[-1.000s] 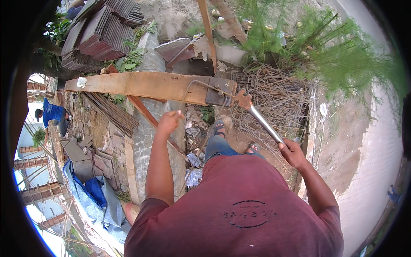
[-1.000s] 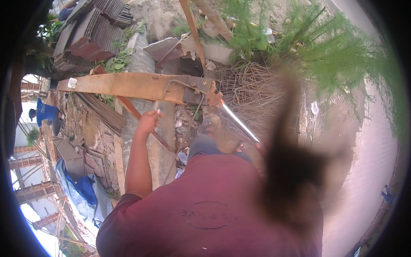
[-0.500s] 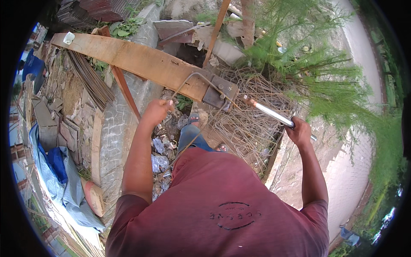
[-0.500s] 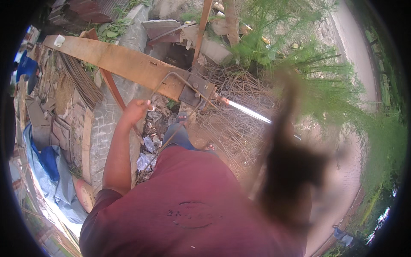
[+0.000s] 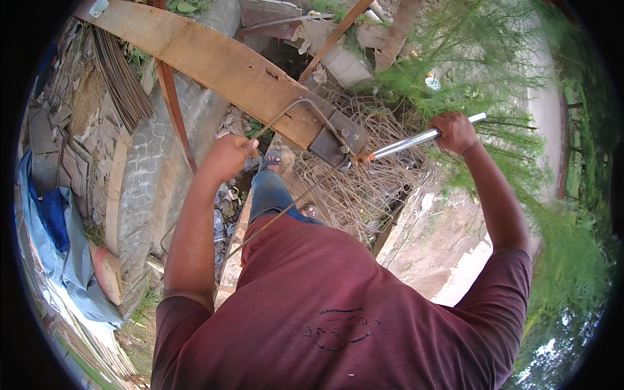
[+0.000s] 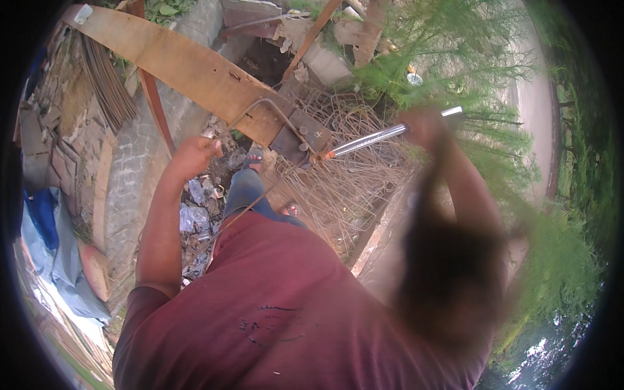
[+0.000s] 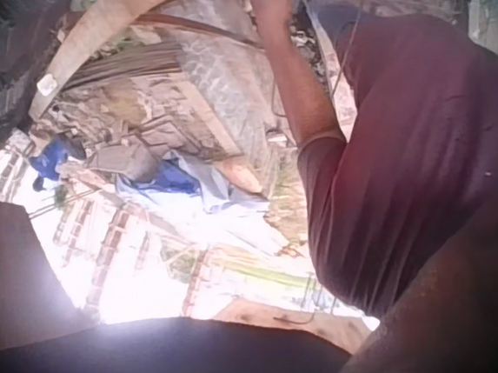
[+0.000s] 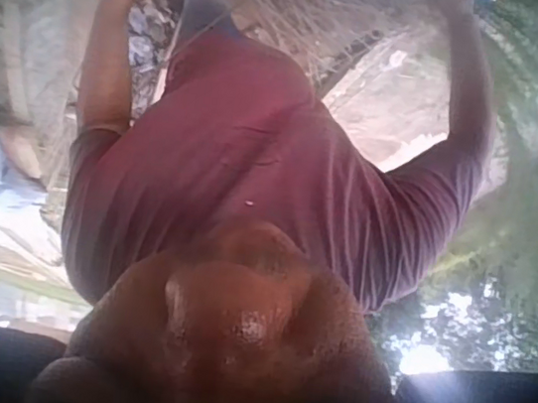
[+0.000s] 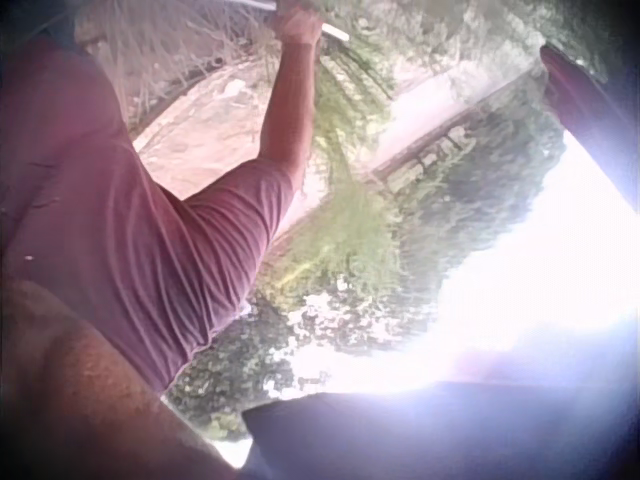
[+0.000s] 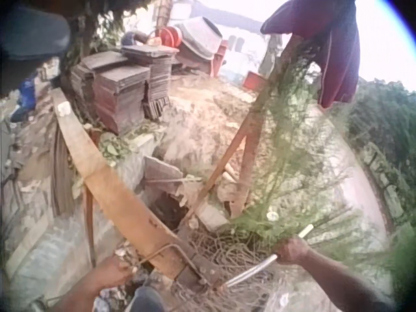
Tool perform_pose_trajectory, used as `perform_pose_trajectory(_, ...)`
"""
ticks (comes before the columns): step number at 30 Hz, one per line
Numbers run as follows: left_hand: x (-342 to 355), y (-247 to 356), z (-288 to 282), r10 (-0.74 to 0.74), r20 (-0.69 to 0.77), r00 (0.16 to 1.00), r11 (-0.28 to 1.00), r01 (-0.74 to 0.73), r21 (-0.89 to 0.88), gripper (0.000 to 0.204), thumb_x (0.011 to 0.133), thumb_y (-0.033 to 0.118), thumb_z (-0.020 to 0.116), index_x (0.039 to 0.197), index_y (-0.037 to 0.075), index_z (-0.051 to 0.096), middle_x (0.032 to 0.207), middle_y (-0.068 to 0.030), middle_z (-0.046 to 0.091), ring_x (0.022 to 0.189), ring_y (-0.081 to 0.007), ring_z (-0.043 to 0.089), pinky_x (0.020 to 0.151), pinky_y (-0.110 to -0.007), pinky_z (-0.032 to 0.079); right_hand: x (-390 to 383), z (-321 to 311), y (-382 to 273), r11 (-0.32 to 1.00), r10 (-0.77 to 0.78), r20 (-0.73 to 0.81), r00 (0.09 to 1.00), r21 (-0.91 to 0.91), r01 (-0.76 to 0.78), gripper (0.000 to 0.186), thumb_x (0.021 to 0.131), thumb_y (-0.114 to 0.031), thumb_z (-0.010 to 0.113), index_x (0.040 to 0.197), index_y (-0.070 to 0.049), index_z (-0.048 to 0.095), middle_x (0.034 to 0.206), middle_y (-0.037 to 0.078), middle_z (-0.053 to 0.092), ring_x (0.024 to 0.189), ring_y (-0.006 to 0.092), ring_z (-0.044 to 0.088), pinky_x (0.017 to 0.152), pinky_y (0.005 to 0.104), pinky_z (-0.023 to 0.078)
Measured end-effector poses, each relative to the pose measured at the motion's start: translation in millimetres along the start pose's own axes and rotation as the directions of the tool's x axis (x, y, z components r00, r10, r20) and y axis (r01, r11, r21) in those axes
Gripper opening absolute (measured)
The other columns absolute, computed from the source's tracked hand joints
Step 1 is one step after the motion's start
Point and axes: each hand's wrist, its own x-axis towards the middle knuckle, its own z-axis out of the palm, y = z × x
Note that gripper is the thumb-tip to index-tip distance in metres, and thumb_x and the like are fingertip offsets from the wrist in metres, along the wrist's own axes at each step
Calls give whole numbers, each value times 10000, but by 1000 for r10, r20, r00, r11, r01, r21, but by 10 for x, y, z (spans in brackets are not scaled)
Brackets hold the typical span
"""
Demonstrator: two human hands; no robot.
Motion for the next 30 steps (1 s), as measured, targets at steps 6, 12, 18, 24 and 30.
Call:
perform_pose_trajectory(6,-43,70,-1,-64,35,997,998,64,-20,366,914,348,555,803,29,697,523,-39,498,490,-140,459,514,-323,386,-169,223,-113,990,120,61,991,63,-123,123,675,-109,651,790,-132,612,700,70,605,713,291,613,661,427,478)
perform_pose_trajectory(12,-6,75,-14,-74,82,994,992,82,-100,373,922,359,550,808,32,690,499,-2,460,443,-107,403,450,-295,329,-208,68,-173,931,342,185,921,68,-359,84,694,-121,623,728,-72,564,732,138,607,768,342,609,721,450,471)
perform_pose_trajectory(18,6,151,-107,-115,145,983,979,137,-153,398,933,378,544,812,31,697,489,6,445,430,-99,376,427,-279,302,-443,-183,124,831,547,48,836,-152,-535,83,666,-140,625,709,-69,620,767,149,630,790,338,608,740,442,469)
perform_pose_trajectory(24,20,150,-146,-116,125,985,978,135,-161,421,917,435,561,852,37,686,553,1,457,434,-93,370,411,-257,279,-931,-32,-246,728,668,-166,725,-58,-684,90,649,-131,639,713,-69,629,755,131,636,813,323,606,746,423,444)
perform_pose_trajectory(30,-19,85,-93,-160,129,979,970,180,-163,410,920,425,559,836,40,675,562,3,459,431,-92,364,400,-260,278,-1788,231,-2357,451,893,-42,449,85,-889,224,764,-264,669,766,-60,577,688,156,628,701,345,631,644,461,463)
